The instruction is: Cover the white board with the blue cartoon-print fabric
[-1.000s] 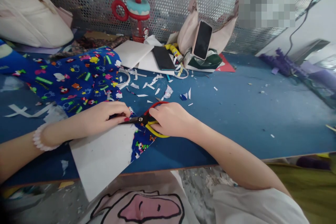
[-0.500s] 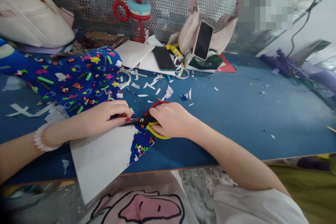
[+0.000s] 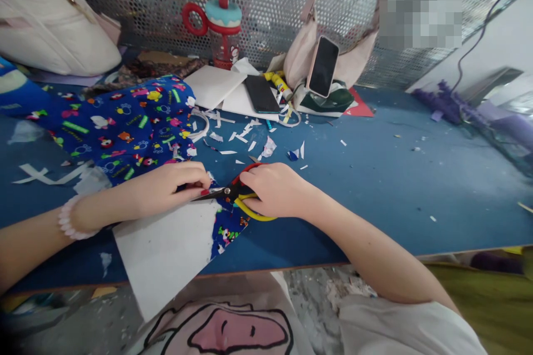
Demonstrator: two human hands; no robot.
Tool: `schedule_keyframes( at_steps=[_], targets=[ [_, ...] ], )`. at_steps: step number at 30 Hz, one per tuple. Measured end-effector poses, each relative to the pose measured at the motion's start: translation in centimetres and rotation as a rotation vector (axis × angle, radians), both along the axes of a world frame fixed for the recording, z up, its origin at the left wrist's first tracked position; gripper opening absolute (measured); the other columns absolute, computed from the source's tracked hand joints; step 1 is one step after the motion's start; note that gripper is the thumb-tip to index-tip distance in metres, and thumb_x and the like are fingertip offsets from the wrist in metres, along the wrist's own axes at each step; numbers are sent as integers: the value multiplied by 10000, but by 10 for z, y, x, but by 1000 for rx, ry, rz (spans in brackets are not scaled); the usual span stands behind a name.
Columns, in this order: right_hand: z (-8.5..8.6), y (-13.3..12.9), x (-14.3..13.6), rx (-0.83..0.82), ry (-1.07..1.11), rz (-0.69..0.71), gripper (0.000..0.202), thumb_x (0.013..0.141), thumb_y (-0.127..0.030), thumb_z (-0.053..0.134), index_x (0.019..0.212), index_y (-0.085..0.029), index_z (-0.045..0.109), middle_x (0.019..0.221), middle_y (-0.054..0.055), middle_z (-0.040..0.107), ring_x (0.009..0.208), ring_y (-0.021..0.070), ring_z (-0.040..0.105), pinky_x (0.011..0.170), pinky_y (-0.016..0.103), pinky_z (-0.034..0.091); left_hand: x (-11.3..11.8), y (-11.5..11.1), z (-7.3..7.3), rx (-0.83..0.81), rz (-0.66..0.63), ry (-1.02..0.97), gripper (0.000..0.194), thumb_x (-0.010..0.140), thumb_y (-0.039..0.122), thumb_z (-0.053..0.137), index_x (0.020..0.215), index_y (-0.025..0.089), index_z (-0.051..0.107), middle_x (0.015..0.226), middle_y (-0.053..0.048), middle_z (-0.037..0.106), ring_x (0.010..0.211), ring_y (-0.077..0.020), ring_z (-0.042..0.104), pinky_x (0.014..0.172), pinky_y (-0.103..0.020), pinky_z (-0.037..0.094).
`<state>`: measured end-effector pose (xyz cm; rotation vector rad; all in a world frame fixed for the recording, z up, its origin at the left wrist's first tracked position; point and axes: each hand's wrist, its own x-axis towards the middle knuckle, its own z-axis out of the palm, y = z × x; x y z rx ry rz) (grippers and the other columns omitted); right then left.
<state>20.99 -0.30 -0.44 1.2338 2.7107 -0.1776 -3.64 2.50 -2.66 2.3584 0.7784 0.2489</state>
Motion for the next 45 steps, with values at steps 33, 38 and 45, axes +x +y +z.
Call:
schedule_keyframes(
  at_steps=[33,38,45],
  targets=[
    [-2,-1,-4,-25,-1,-26,143,831,-277,502,838,-155,576,797,63,642,664,149,501,591,294,230,2,-2,-7,6,-8,-13,209,976,234,394,858,196,562,884,-8,569,815,-154,542,730,-263,400],
    [-4,-2,-6,19,14,-6,144,813,-272,512,843,-150,580,778,65,634,665,154,498,594,294,236,2,-2,-6,-7,-1,-3,211,977,248,393,873,195,569,897,-11,570,829,-154,548,746,-265,404],
    [0,-3,-9,-7,14,-22,130,821,-264,509,824,-155,581,785,64,637,670,152,506,594,290,240,3,-2,-5,-6,14,14,225,962,263,384,878,199,583,897,-19,580,825,-166,557,742,-275,415]
  ],
)
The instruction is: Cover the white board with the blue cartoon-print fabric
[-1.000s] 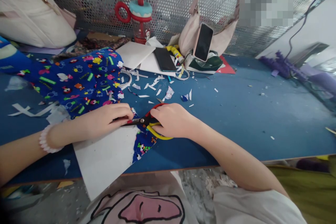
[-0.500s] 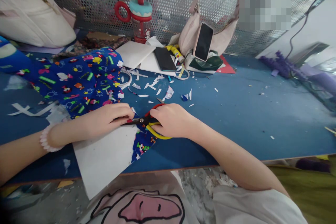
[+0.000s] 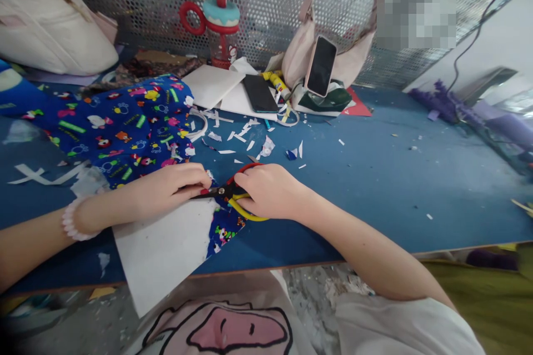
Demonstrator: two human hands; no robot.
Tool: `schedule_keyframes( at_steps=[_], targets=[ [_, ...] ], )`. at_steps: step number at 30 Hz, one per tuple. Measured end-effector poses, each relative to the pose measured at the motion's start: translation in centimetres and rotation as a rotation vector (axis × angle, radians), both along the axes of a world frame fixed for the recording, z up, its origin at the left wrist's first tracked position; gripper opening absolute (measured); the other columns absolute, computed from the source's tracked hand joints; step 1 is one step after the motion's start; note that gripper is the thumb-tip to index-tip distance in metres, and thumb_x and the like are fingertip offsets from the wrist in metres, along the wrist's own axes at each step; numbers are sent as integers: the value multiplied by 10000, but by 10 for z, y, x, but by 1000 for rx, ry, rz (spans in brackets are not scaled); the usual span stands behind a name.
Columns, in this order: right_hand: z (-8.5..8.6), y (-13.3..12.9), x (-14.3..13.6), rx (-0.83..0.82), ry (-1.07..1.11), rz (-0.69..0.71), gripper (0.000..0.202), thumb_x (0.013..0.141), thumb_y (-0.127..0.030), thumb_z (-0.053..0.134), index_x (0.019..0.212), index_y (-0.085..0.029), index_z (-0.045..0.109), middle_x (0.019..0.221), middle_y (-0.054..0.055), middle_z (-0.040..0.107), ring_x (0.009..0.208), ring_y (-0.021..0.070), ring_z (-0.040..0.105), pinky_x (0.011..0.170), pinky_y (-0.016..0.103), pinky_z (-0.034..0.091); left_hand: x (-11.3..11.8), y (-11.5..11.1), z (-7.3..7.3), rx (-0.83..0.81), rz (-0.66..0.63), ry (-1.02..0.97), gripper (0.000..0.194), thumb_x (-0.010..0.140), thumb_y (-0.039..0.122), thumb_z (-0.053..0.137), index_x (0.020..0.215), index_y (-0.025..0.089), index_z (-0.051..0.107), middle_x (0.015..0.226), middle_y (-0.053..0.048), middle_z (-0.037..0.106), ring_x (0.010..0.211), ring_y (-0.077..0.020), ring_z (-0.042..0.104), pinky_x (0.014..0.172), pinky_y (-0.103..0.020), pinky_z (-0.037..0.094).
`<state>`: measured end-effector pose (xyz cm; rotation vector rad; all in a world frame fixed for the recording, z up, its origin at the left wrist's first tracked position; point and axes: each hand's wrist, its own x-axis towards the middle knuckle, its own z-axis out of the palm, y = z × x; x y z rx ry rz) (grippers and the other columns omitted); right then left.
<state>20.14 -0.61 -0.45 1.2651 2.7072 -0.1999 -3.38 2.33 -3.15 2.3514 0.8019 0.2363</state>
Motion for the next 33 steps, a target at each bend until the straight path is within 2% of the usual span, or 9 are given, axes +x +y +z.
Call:
schedule_keyframes(
  at_steps=[11,33],
  targets=[
    [1,-1,-2,39,-21,18,163,824,-274,508,865,-140,592,839,92,672,718,176,552,616,300,270,1,0,0,-5,4,-15,229,976,278,397,882,199,591,899,-18,583,829,-165,567,753,-275,425],
    [3,-1,-3,20,20,-5,112,806,-249,514,785,-162,582,746,55,628,651,160,518,587,299,235,1,1,-2,15,0,-36,210,966,259,404,864,196,577,875,-13,590,815,-160,558,725,-266,419]
  ],
)
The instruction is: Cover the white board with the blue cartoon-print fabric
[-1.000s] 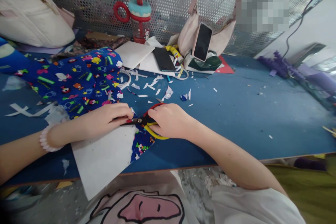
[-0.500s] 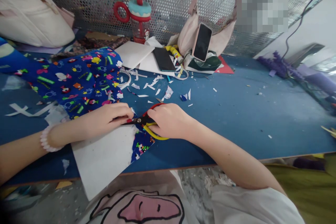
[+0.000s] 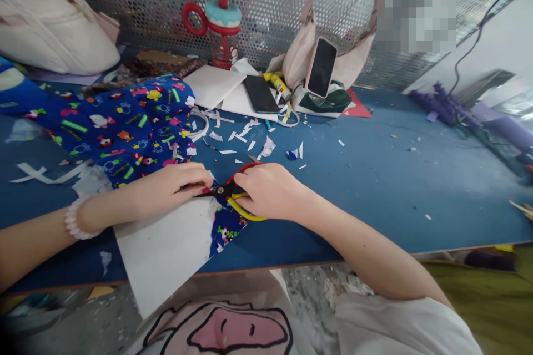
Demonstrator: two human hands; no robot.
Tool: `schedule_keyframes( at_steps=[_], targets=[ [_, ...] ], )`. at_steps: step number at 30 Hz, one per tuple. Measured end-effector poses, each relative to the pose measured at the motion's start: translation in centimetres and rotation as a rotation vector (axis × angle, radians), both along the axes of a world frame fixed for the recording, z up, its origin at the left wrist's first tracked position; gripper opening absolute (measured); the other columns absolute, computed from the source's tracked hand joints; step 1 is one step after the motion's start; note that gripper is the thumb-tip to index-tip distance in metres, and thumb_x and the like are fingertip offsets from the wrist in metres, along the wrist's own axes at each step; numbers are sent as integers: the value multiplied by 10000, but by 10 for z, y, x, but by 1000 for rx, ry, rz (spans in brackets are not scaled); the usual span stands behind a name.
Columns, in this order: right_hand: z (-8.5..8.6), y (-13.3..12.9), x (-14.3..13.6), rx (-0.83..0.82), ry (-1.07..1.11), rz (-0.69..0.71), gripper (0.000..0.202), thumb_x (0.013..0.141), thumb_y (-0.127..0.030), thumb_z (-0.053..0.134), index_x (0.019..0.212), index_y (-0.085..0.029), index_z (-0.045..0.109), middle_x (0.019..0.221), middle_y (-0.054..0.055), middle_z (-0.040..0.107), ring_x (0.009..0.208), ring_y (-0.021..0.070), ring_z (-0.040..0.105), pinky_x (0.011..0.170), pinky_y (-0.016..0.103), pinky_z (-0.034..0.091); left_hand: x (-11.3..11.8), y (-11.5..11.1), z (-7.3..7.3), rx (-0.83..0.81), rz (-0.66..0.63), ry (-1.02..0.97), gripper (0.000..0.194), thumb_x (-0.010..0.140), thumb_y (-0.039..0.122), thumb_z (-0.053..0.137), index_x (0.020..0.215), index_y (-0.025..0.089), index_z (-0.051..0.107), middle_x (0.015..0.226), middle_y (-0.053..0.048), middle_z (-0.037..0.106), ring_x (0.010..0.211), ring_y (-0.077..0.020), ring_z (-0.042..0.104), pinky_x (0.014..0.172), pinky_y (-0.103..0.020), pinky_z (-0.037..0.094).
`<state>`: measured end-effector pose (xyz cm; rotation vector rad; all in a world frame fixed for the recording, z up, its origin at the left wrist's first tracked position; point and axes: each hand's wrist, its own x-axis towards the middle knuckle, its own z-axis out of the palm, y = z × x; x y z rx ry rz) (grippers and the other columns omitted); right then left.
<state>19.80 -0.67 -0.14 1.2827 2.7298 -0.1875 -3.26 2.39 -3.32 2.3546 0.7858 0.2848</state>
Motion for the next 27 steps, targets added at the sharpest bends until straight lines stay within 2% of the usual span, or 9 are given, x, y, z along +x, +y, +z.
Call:
schedule_keyframes(
  at_steps=[12,27],
  targets=[
    [9,-2,-7,47,-103,20,170,835,-275,535,893,-136,614,841,93,688,741,186,589,603,294,277,-1,0,0,11,1,3,223,963,268,384,878,197,578,907,-27,615,847,-171,568,766,-279,441],
    [5,-6,-7,18,-56,-15,165,815,-271,495,845,-152,606,808,77,675,676,168,551,583,304,233,-1,0,1,-6,2,8,198,961,232,419,889,172,593,904,-27,601,857,-170,569,760,-281,412]
  ],
)
